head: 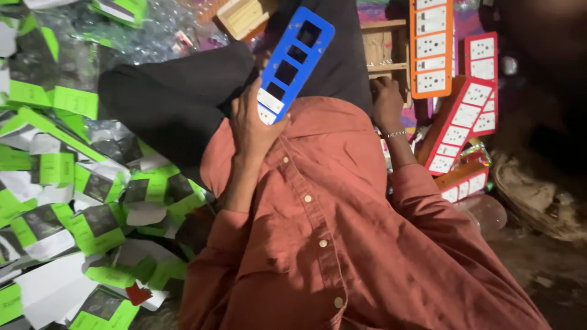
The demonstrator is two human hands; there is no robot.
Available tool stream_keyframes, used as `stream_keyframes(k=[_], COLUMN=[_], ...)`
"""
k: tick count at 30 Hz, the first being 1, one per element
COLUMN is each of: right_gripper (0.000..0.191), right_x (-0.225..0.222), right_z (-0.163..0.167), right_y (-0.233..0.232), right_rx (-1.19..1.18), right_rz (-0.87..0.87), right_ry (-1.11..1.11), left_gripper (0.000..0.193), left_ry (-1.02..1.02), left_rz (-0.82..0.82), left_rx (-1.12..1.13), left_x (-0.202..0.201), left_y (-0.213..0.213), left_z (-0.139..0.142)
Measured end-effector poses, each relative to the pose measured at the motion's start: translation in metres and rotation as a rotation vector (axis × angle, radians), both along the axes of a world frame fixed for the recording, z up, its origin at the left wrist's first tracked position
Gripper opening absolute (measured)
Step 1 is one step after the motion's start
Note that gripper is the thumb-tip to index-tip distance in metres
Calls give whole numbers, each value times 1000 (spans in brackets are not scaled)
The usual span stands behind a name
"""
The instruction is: The person sits on a mat and assembles white electrical socket modules into a blue plastic frame. They pick up each socket, align it into a slot, and press it into place, repeating the process for multiple modules. The person occasionally rotates the frame to access different slots.
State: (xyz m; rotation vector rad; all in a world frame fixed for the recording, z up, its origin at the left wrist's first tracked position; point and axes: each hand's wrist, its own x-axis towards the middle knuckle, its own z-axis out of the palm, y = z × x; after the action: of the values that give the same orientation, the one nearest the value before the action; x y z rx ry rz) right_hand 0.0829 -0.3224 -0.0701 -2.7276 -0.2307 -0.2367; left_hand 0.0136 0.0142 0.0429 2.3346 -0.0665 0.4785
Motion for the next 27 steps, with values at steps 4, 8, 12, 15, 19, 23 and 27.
stream_keyframes(k=[4, 8, 12, 15, 19, 23, 27], right_gripper=[14, 16, 31, 43, 52, 49, 42], right_x=[-19, -41, -46, -54, -79, -84, -65], right_z=[14, 45, 68, 53, 17, 8, 46], right_y=[-12, -62, -104, -92, -62, -71, -88], right_rx=[155, 129, -5, -129, -124, -87, -216], right_rz=[182, 145, 62, 211, 279, 251, 94], right_ry=[33, -25, 526, 715, 606, 531, 540], left_gripper=[97, 97, 93, 93, 94, 92, 94], left_ry=[1, 181, 161, 150, 180, 254, 100], left_rz=[-7, 59, 22, 29, 36, 79, 61], left_rx=[-31, -240, -274, -217, -226, -277, -131], left_x=[-2, -5, -5, -6, -7, -9, -5], left_y=[2, 2, 11, 15, 14, 10, 4], left_z=[-14, -26, -32, -34, -33, -27, -19])
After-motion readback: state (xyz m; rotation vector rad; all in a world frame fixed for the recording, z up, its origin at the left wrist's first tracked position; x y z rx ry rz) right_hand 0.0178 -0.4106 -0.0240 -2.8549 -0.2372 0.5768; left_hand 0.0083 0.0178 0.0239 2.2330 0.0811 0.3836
